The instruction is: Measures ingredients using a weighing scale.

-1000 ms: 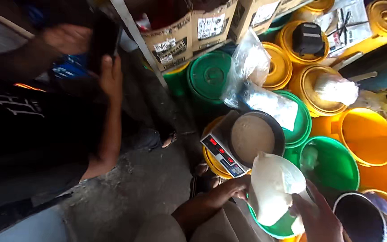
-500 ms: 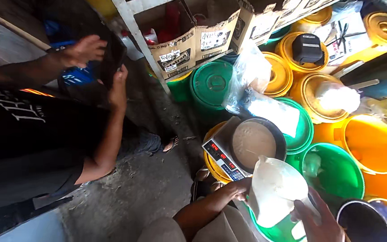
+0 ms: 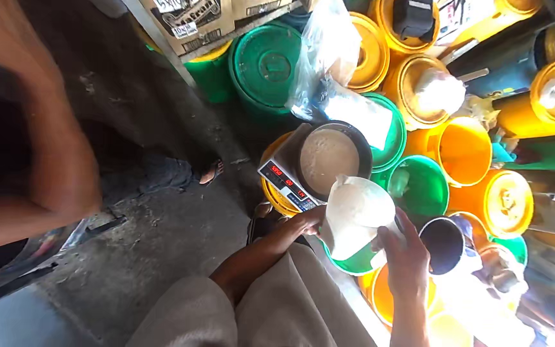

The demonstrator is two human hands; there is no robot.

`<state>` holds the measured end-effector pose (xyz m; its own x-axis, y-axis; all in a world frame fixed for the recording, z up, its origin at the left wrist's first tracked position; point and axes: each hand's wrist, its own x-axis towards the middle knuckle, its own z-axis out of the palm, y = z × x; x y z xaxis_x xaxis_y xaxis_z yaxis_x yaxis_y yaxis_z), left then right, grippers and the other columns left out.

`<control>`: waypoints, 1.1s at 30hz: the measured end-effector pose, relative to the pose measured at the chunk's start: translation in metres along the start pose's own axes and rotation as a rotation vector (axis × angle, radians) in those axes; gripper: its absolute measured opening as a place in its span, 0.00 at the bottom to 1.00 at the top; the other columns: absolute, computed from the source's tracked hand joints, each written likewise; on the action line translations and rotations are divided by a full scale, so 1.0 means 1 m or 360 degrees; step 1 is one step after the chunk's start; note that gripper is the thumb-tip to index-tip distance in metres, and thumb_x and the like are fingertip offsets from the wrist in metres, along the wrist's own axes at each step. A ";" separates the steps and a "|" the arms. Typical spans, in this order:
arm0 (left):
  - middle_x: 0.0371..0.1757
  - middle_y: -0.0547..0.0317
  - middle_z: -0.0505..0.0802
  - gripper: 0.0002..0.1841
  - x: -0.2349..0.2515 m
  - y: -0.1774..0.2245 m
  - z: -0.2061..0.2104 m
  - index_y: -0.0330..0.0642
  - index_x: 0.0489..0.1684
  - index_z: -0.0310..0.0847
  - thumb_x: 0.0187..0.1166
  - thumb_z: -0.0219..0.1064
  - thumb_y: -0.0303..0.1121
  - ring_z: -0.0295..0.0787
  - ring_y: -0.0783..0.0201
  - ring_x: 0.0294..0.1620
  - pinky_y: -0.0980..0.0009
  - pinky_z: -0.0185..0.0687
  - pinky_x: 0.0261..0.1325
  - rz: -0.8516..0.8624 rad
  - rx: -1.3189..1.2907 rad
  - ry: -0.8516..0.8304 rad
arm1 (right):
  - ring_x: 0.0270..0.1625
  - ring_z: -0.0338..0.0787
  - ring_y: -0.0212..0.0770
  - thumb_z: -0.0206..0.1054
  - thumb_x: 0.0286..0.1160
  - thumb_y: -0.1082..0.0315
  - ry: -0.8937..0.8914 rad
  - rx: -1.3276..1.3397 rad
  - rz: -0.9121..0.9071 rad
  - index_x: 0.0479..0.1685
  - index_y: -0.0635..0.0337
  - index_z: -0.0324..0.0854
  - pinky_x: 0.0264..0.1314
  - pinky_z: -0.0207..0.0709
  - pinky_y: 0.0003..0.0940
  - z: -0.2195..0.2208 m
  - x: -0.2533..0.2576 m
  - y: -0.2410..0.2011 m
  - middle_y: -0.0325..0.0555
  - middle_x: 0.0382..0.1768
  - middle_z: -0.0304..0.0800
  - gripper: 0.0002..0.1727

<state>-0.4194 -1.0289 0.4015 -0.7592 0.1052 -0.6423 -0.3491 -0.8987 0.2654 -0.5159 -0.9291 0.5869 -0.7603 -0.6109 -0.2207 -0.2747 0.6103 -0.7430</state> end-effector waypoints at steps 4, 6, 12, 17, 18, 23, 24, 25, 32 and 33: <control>0.37 0.58 0.87 0.23 -0.002 0.003 0.001 0.49 0.50 0.78 0.94 0.41 0.53 0.86 0.61 0.35 0.61 0.83 0.35 -0.0011 0.0053 0.0012 | 0.23 0.87 0.26 0.68 0.73 0.60 -0.0020 0.0003 -0.0023 0.83 0.66 0.69 0.27 0.87 0.24 0.000 0.002 0.000 0.39 0.36 0.91 0.36; 0.37 0.58 0.87 0.24 -0.005 0.005 0.003 0.48 0.51 0.78 0.94 0.40 0.54 0.85 0.61 0.35 0.61 0.83 0.36 -0.0005 0.0092 0.0035 | 0.22 0.86 0.25 0.68 0.73 0.60 -0.0012 -0.0005 -0.0013 0.83 0.65 0.69 0.27 0.86 0.24 0.000 0.003 -0.002 0.38 0.36 0.91 0.36; 0.38 0.58 0.87 0.22 -0.004 0.005 0.001 0.50 0.50 0.78 0.93 0.42 0.53 0.85 0.61 0.36 0.60 0.83 0.37 -0.0007 0.0061 -0.0001 | 0.22 0.87 0.25 0.67 0.74 0.62 -0.0031 0.0025 -0.0027 0.83 0.67 0.68 0.27 0.86 0.23 0.001 0.004 -0.003 0.37 0.32 0.89 0.35; 0.36 0.58 0.87 0.23 -0.002 0.004 0.001 0.50 0.48 0.78 0.94 0.41 0.54 0.86 0.61 0.35 0.61 0.84 0.36 -0.0027 -0.0004 -0.0025 | 0.23 0.87 0.25 0.68 0.73 0.61 -0.0027 0.0021 -0.0013 0.83 0.67 0.68 0.28 0.87 0.23 0.002 0.005 -0.004 0.36 0.32 0.89 0.36; 0.36 0.58 0.87 0.22 -0.003 0.006 0.001 0.50 0.48 0.78 0.94 0.42 0.53 0.86 0.62 0.34 0.62 0.84 0.36 -0.0030 0.0001 -0.0028 | 0.23 0.87 0.25 0.68 0.73 0.61 -0.0025 0.0020 -0.0013 0.83 0.66 0.68 0.28 0.87 0.23 0.002 0.005 -0.004 0.36 0.32 0.89 0.36; 0.34 0.60 0.87 0.20 -0.004 0.006 0.002 0.50 0.46 0.78 0.94 0.44 0.51 0.86 0.63 0.33 0.63 0.84 0.34 -0.0037 0.0001 -0.0046 | 0.22 0.87 0.26 0.68 0.73 0.62 -0.0024 0.0014 -0.0013 0.82 0.67 0.68 0.27 0.86 0.23 0.002 0.005 -0.006 0.36 0.32 0.89 0.36; 0.35 0.59 0.86 0.20 -0.003 0.005 0.002 0.50 0.47 0.77 0.94 0.43 0.51 0.86 0.63 0.34 0.63 0.84 0.35 -0.0043 -0.0005 -0.0050 | 0.22 0.87 0.26 0.68 0.73 0.62 -0.0025 0.0017 -0.0013 0.83 0.67 0.68 0.27 0.87 0.23 0.001 0.005 -0.006 0.36 0.32 0.89 0.36; 0.35 0.59 0.86 0.21 -0.002 0.005 0.002 0.50 0.47 0.78 0.94 0.42 0.52 0.86 0.62 0.34 0.62 0.84 0.35 -0.0049 -0.0013 -0.0050 | 0.22 0.87 0.26 0.68 0.73 0.62 -0.0025 0.0014 -0.0014 0.83 0.68 0.68 0.27 0.87 0.23 0.001 0.005 -0.006 0.36 0.33 0.89 0.36; 0.36 0.57 0.86 0.24 -0.001 0.002 0.001 0.50 0.48 0.78 0.94 0.39 0.54 0.85 0.61 0.34 0.60 0.84 0.36 -0.0085 -0.0031 -0.0068 | 0.22 0.87 0.26 0.68 0.73 0.63 -0.0020 0.0055 -0.0015 0.81 0.69 0.68 0.27 0.87 0.23 0.002 0.005 -0.004 0.36 0.30 0.88 0.35; 0.36 0.57 0.86 0.24 -0.002 0.001 0.001 0.50 0.47 0.77 0.94 0.40 0.54 0.85 0.61 0.34 0.61 0.84 0.36 -0.0090 -0.0036 -0.0066 | 0.22 0.87 0.26 0.68 0.73 0.63 -0.0023 0.0050 -0.0017 0.81 0.69 0.69 0.27 0.87 0.23 0.002 0.005 -0.004 0.36 0.30 0.88 0.35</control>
<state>-0.4189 -1.0299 0.4034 -0.7611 0.1730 -0.6251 -0.3796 -0.9002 0.2131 -0.5170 -0.9352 0.5870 -0.7489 -0.6245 -0.2216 -0.2638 0.5877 -0.7649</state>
